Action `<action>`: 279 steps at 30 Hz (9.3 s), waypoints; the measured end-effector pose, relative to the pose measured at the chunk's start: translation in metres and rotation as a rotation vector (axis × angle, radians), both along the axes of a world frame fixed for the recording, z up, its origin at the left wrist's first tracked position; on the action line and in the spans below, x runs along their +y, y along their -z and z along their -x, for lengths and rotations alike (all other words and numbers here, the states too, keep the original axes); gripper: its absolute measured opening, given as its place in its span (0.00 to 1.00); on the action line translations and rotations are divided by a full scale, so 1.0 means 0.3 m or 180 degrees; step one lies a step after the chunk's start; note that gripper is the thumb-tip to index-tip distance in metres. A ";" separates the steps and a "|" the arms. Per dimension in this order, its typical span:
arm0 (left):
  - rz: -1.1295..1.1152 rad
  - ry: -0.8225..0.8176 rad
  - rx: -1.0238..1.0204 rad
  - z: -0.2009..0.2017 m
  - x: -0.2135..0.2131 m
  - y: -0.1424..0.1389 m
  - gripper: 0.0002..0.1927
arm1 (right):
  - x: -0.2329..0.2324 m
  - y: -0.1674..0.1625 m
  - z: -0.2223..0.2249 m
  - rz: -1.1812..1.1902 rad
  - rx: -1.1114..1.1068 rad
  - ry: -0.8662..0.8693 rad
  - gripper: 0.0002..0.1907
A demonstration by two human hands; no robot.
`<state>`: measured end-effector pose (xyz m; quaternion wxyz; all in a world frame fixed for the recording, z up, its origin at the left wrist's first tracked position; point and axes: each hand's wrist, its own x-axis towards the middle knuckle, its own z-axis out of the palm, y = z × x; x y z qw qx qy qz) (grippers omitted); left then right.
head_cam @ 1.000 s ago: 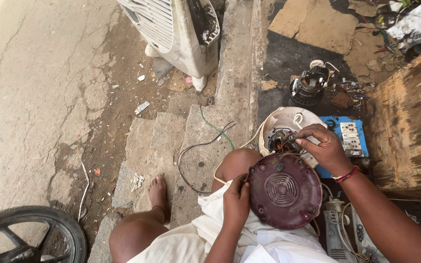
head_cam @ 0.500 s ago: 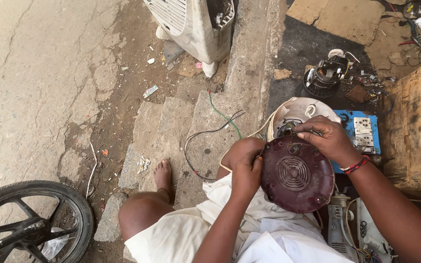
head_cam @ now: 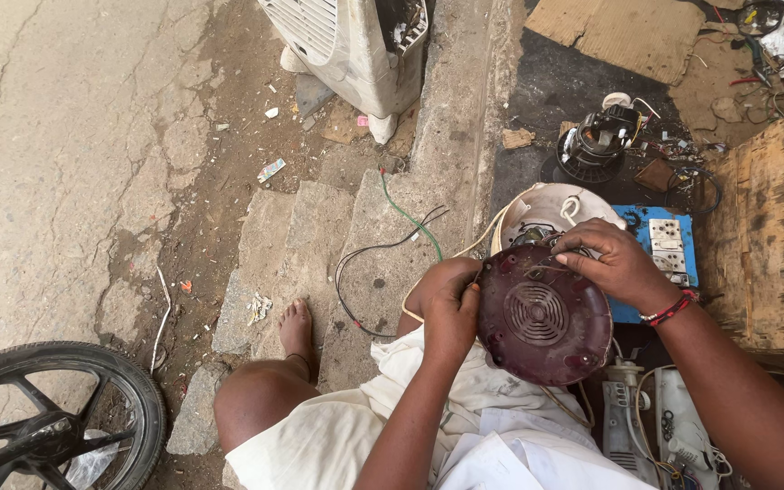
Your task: The person sits on the ground repairing an electric mixer grinder. They unscrew and remove the maroon base cover, handle the motor and wiring inside the housing, reposition the cover, and work on the internal components by hand.
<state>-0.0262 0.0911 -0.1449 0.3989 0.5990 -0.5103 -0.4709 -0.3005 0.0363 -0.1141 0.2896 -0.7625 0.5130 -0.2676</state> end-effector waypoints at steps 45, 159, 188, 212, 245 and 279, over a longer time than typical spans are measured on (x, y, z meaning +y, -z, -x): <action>-0.0246 -0.0060 0.0267 -0.108 0.145 -0.019 0.16 | -0.002 0.051 0.111 -0.0681 -0.2890 0.0800 0.07; 0.0436 0.0179 -0.2218 -0.590 0.119 -0.074 0.14 | 0.160 -0.011 0.126 0.0320 0.0415 -0.0399 0.10; 0.0148 0.0247 -0.2288 -0.618 0.129 0.051 0.14 | 0.082 0.038 0.100 0.0674 0.1541 -0.0075 0.09; 0.0488 0.0575 -0.2626 -0.707 0.145 0.191 0.14 | 0.128 0.128 0.093 0.0710 0.0121 0.0755 0.07; 0.0370 0.0452 -0.2650 -0.648 0.156 0.118 0.15 | 0.107 0.146 0.066 0.0682 0.0233 0.0409 0.08; 0.0306 0.0352 -0.2579 -0.598 0.138 0.049 0.14 | 0.084 0.093 0.199 0.0907 0.0979 -0.0250 0.11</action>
